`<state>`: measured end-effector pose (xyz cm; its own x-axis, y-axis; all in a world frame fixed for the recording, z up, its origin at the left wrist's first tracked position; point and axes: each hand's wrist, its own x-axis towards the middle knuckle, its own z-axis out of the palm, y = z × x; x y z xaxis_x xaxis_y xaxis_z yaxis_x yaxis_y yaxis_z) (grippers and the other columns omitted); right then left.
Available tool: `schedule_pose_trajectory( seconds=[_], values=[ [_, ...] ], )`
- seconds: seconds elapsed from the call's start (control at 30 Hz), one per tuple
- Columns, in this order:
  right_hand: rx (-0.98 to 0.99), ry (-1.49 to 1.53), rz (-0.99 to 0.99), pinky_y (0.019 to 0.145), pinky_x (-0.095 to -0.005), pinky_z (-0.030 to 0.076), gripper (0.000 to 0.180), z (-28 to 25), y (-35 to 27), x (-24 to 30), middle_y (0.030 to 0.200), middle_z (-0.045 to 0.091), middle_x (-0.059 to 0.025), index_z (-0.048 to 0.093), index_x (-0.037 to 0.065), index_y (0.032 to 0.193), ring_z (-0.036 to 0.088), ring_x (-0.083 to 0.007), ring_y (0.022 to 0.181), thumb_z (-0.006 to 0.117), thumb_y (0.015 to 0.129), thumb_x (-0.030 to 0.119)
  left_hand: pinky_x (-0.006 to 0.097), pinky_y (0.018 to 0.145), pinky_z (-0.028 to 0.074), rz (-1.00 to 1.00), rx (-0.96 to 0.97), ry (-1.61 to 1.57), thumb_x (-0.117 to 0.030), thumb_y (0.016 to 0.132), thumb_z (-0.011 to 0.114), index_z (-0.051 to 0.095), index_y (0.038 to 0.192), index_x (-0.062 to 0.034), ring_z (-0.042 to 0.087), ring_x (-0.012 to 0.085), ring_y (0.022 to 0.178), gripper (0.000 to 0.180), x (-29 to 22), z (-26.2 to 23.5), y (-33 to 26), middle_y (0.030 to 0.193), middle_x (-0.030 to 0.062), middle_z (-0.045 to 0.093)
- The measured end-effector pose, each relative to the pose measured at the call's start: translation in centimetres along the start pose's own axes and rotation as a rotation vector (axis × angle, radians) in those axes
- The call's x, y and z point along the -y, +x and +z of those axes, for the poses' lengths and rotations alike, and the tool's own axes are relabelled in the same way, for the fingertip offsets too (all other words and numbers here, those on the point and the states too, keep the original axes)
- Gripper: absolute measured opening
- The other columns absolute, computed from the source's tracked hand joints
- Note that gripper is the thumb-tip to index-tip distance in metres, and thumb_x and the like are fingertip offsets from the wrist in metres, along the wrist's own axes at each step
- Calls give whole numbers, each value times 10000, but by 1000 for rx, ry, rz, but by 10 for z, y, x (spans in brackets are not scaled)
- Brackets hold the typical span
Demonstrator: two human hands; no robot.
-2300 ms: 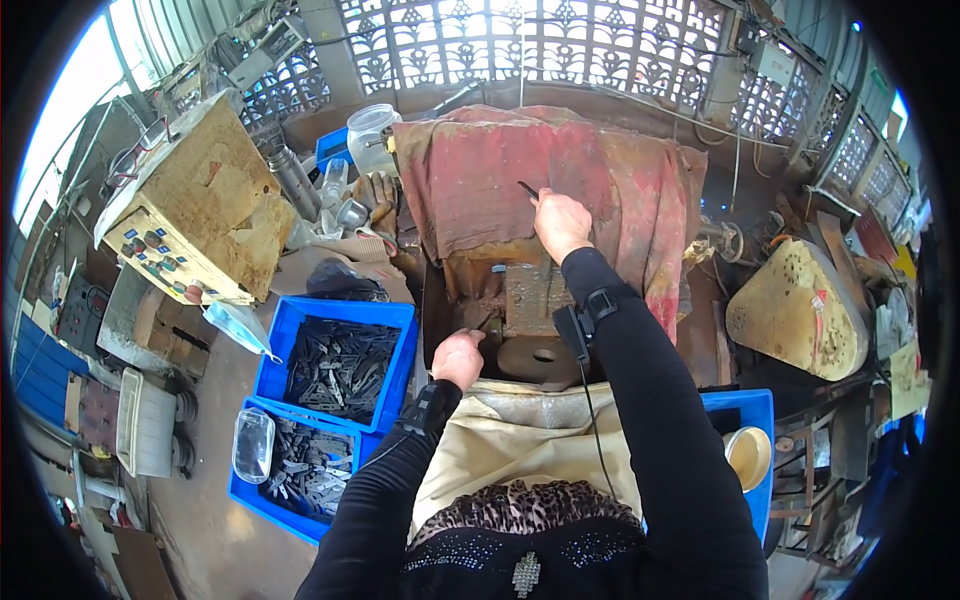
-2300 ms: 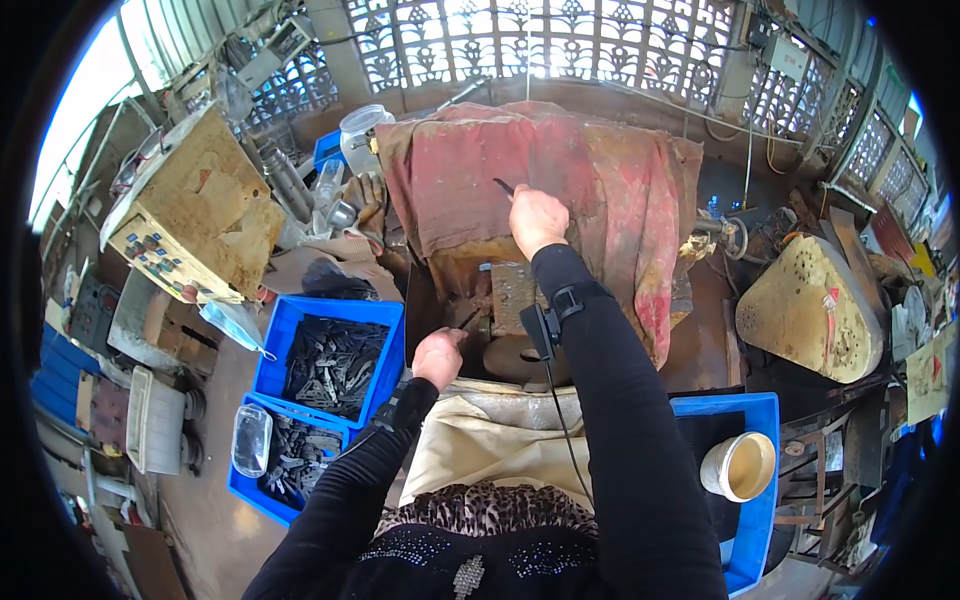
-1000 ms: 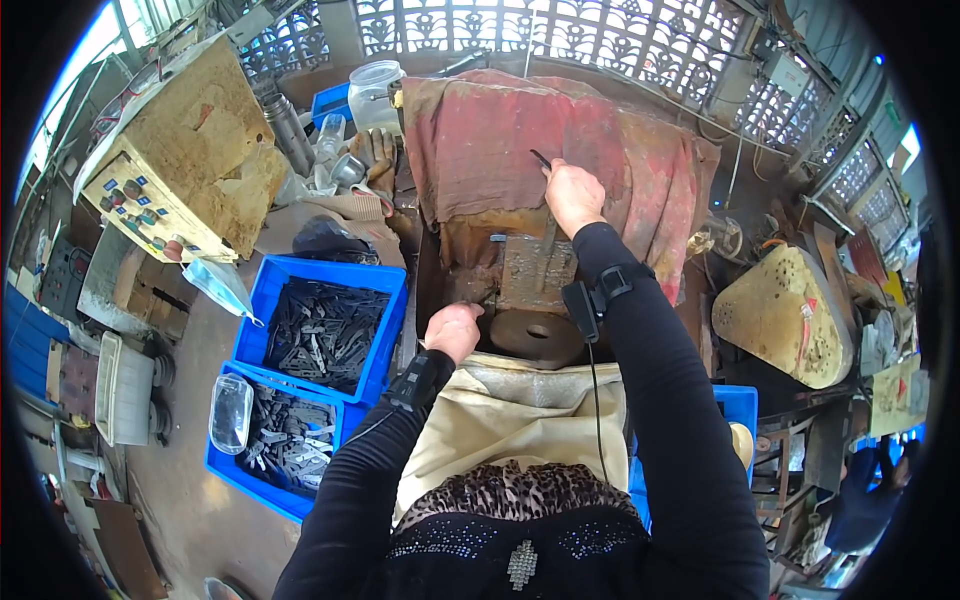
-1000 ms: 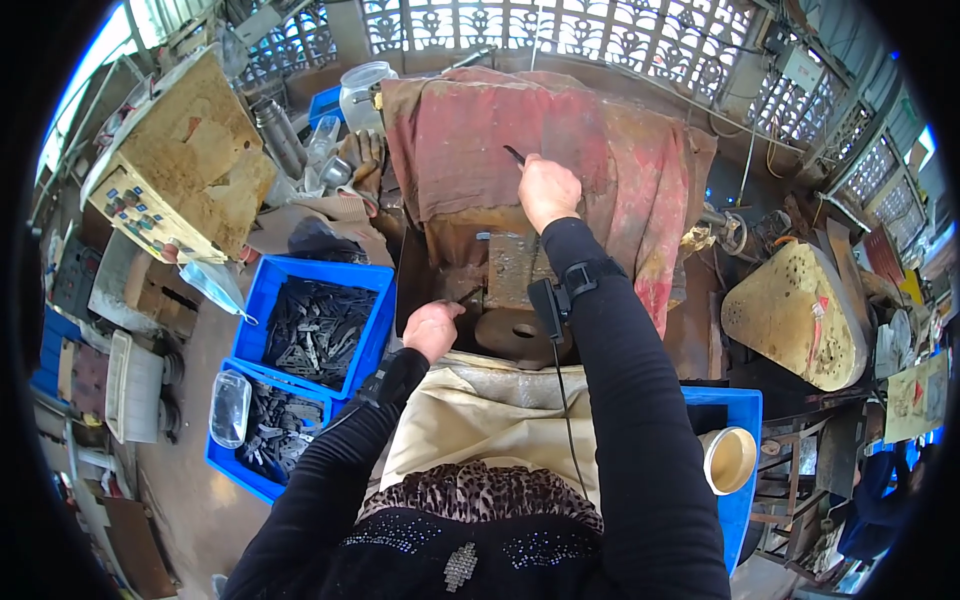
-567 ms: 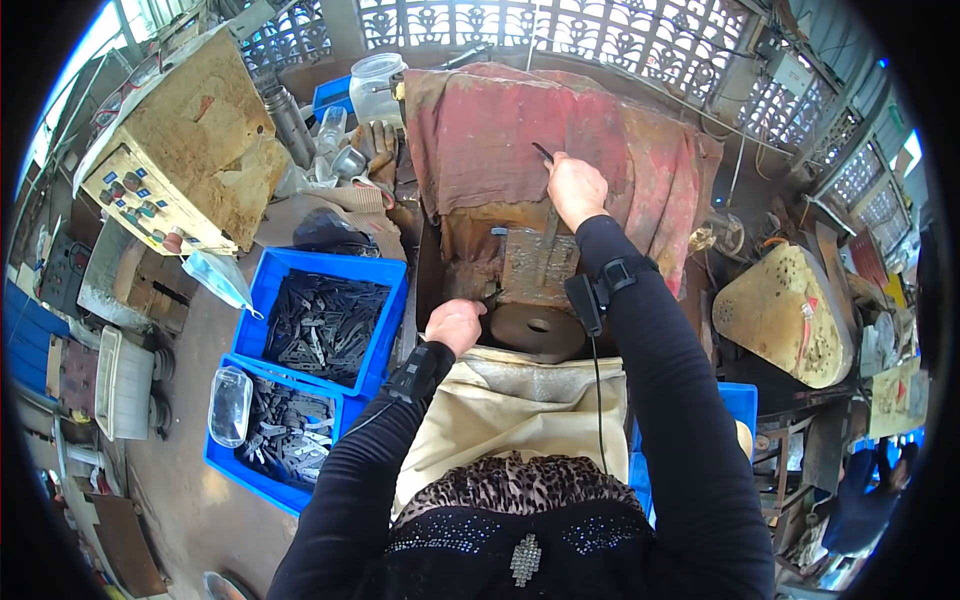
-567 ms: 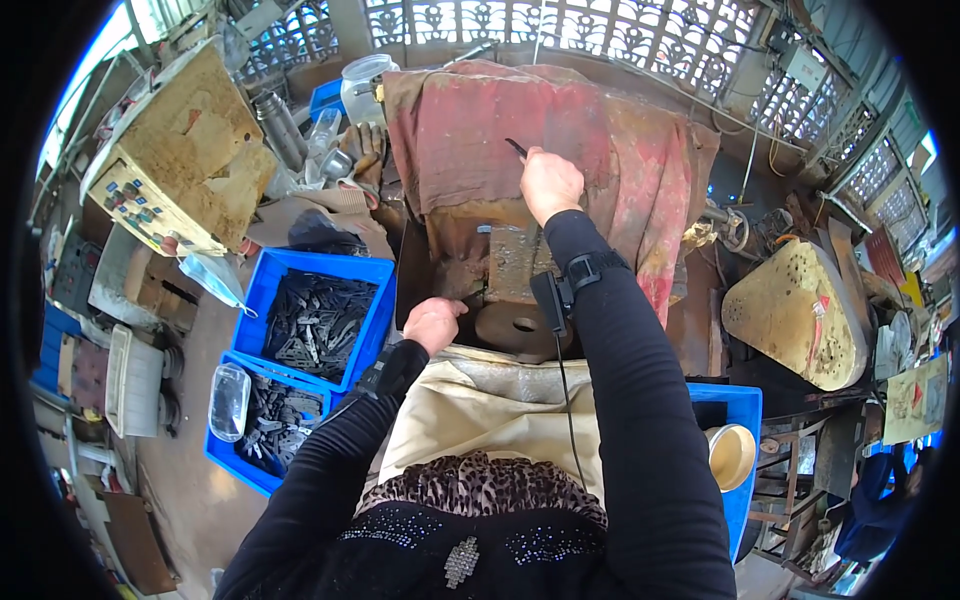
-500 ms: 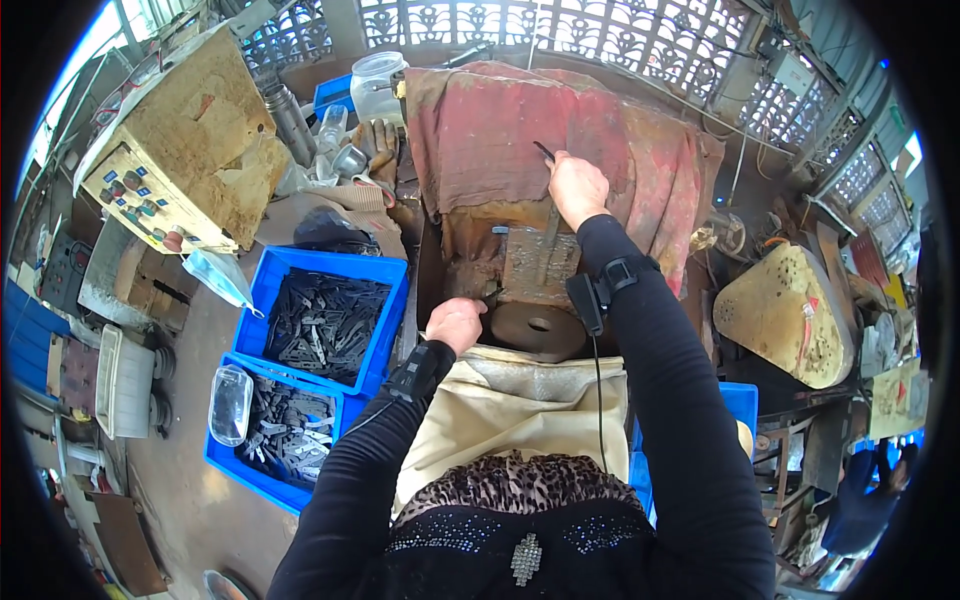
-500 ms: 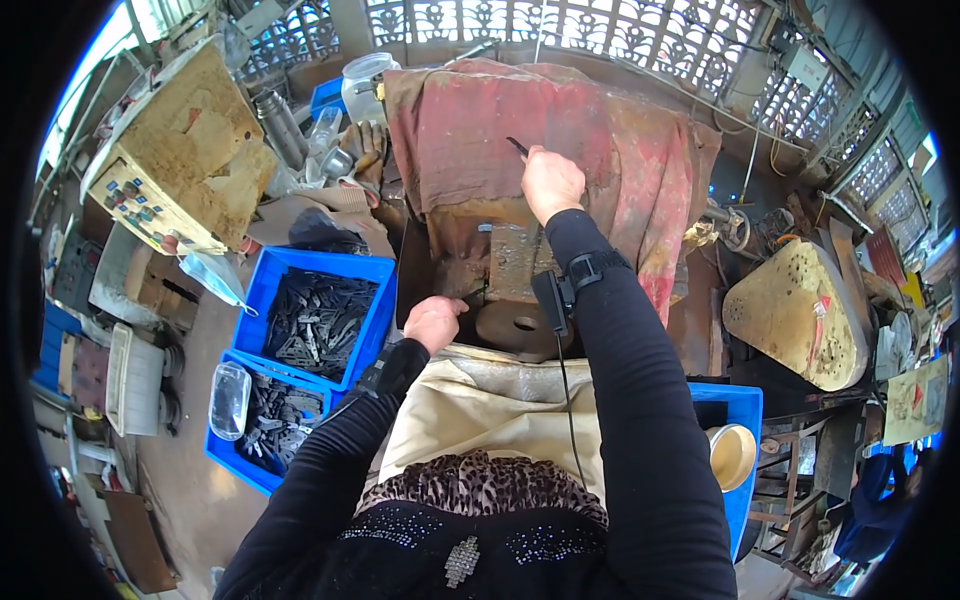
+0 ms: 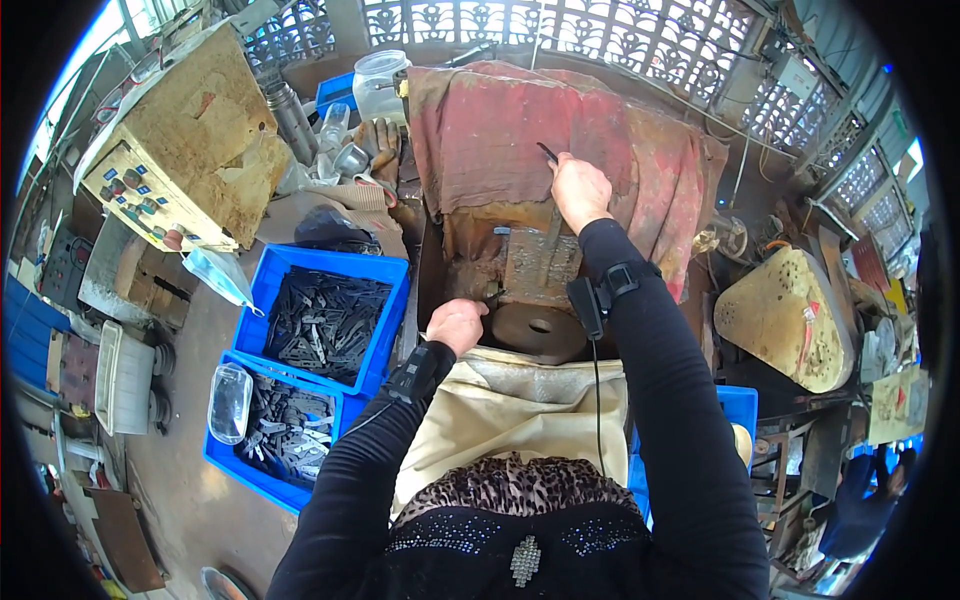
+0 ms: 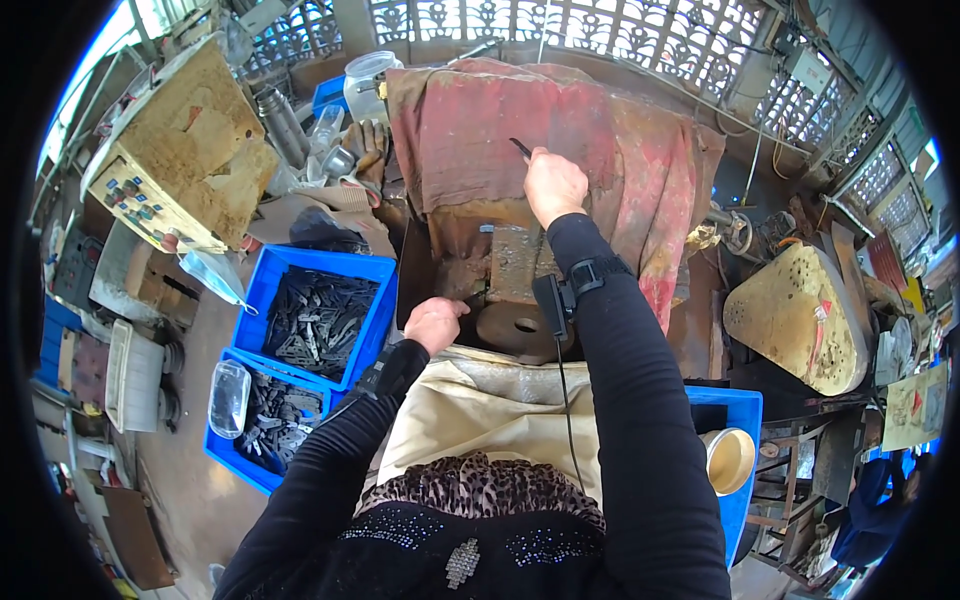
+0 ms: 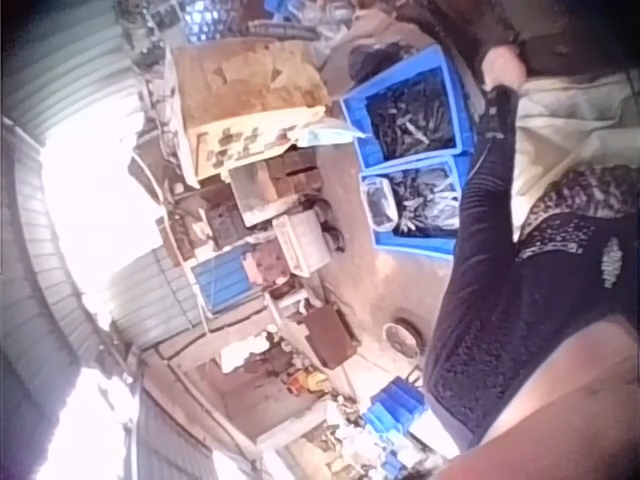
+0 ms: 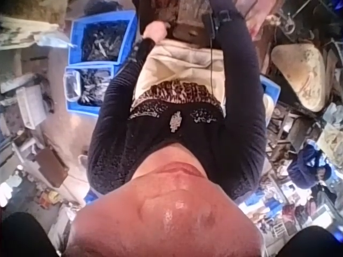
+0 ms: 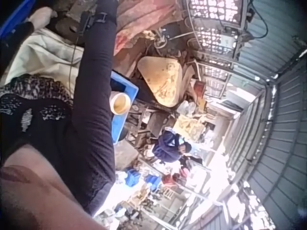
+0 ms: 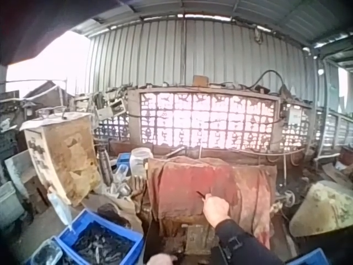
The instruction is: Assembling small metal components into a jig and using a manual press.
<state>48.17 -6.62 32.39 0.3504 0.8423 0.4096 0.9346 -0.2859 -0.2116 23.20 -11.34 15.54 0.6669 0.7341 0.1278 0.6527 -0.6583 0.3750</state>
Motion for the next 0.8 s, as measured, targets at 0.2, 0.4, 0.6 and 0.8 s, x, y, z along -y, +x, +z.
schedule_pose_trajectory(
  seconds=[0.2, 0.4, 0.6, 0.8],
  values=[
    [4, -11, 10, 757, -484, 519, 255, 1, 1, 2, 883, 691, -203, 644, 33, 955, 671, -387, 871, 514, 948, 253, 353, 820, 542, 27, -30, -25, -112, 741, 582, 739, 935, -164, 684, 267, 900, 255, 2, 0, 0, 887, 109, 715],
    [22, 47, -29, 772, -497, 504, 254, -14, -5, -11, 885, 684, -208, 639, 51, 977, 656, -397, 889, 509, 956, 269, 352, 821, 537, -10, -98, -61, -68, 734, 576, 737, 930, -130, 677, 282, 918, 261, 4, 6, 1, 910, 131, 708],
    [88, 277, -192, 711, -516, 485, 241, -46, -78, -19, 830, 650, -220, 604, 74, 937, 632, -417, 825, 545, 945, 307, 390, 825, 524, -36, -351, -244, -7, 749, 557, 699, 1033, -74, 647, 335, 962, 325, -1, -14, 5, 1005, 160, 677],
    [94, 379, -445, 590, -418, 484, 171, -71, -215, -13, 758, 590, -127, 603, 99, 945, 624, -336, 701, 697, 809, 143, 429, 797, 517, 140, -466, -171, -10, 790, 542, 652, 1077, -60, 630, 366, 937, 311, -16, -13, 41, 999, 161, 652]
  ],
)
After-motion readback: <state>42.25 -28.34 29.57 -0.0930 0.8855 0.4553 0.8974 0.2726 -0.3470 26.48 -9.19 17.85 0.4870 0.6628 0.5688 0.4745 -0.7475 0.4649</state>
